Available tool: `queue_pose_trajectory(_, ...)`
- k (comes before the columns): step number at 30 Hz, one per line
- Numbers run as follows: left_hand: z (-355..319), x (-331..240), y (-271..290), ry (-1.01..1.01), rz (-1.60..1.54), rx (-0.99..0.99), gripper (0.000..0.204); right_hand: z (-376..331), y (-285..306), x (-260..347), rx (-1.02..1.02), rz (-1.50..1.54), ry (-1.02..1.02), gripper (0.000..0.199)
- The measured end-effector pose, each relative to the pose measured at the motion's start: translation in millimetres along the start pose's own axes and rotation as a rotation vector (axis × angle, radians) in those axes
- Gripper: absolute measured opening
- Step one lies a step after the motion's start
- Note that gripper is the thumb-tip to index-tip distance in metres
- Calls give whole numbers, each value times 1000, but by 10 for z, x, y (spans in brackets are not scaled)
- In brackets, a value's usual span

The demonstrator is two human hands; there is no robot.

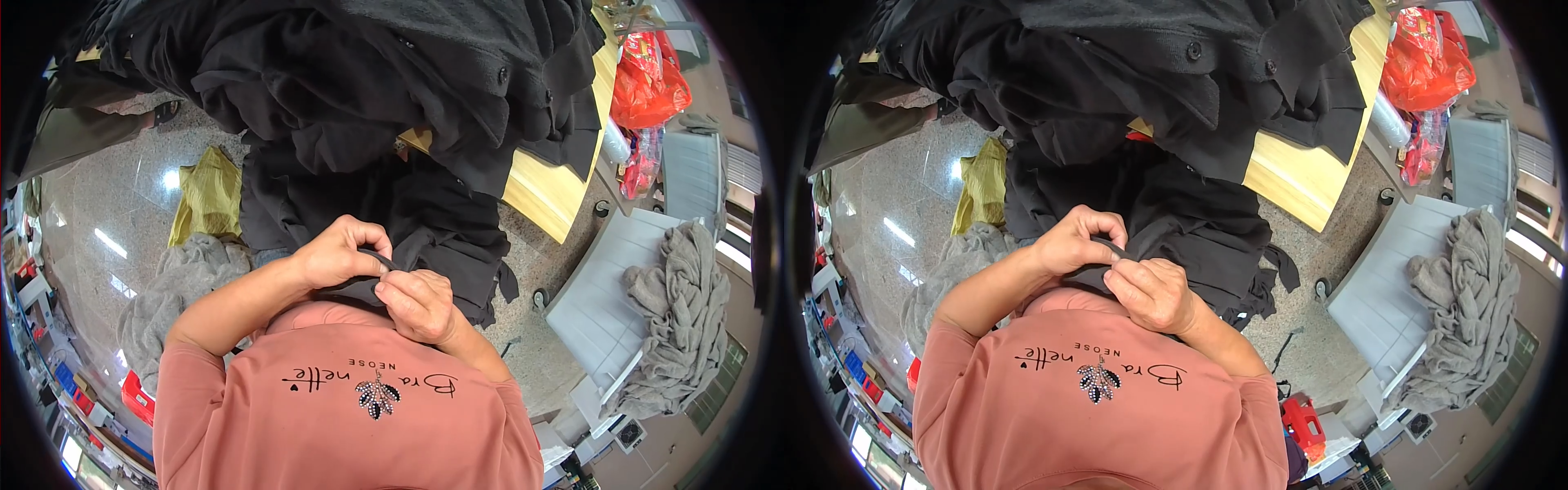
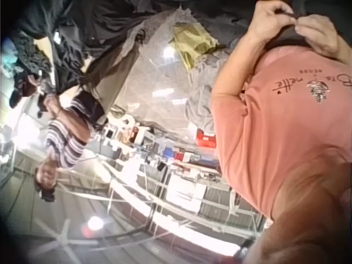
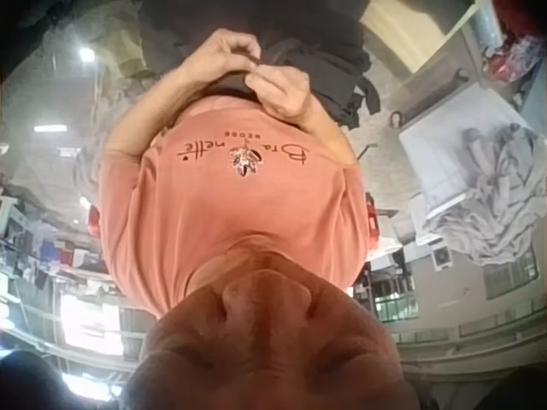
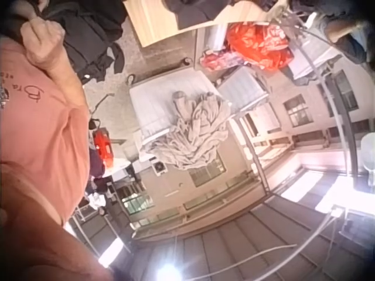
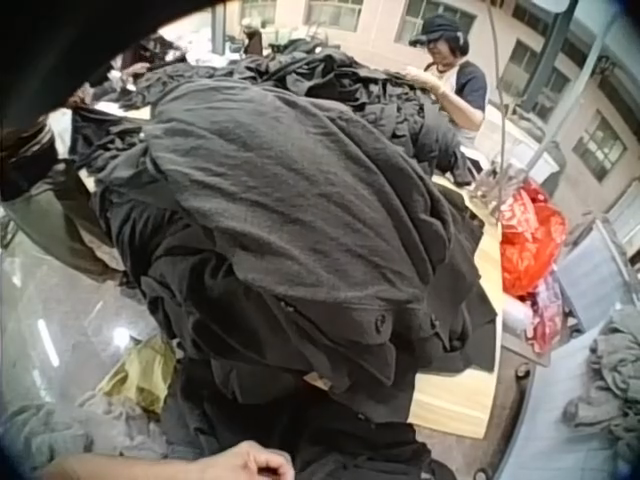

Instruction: Button and inspect black garments on a sewing factory floor.

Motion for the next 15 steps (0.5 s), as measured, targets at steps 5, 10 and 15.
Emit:
queue_pose_trajectory(5,-48,-12,46,-10,-146,28,5,17,92,41,-69,-124,6,27)
queue_pose_trajectory(10,-77,-31,50,-31,7,-29,5,-20,63,38,18,-227,5,32)
queue_pose_trajectory(15,-68,52,26,72,-132,-9,5,2,22,31,63,-250,45,26)
Point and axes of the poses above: each hand's wrist, its own z-axis towards the middle knuckle, its own y-axis out of the back of the hand, x = y × z, the point moved 8 cm from there along z, towards the middle knuckle, and after that the axes turned 11 degrees about y, right-handed, at the moved point
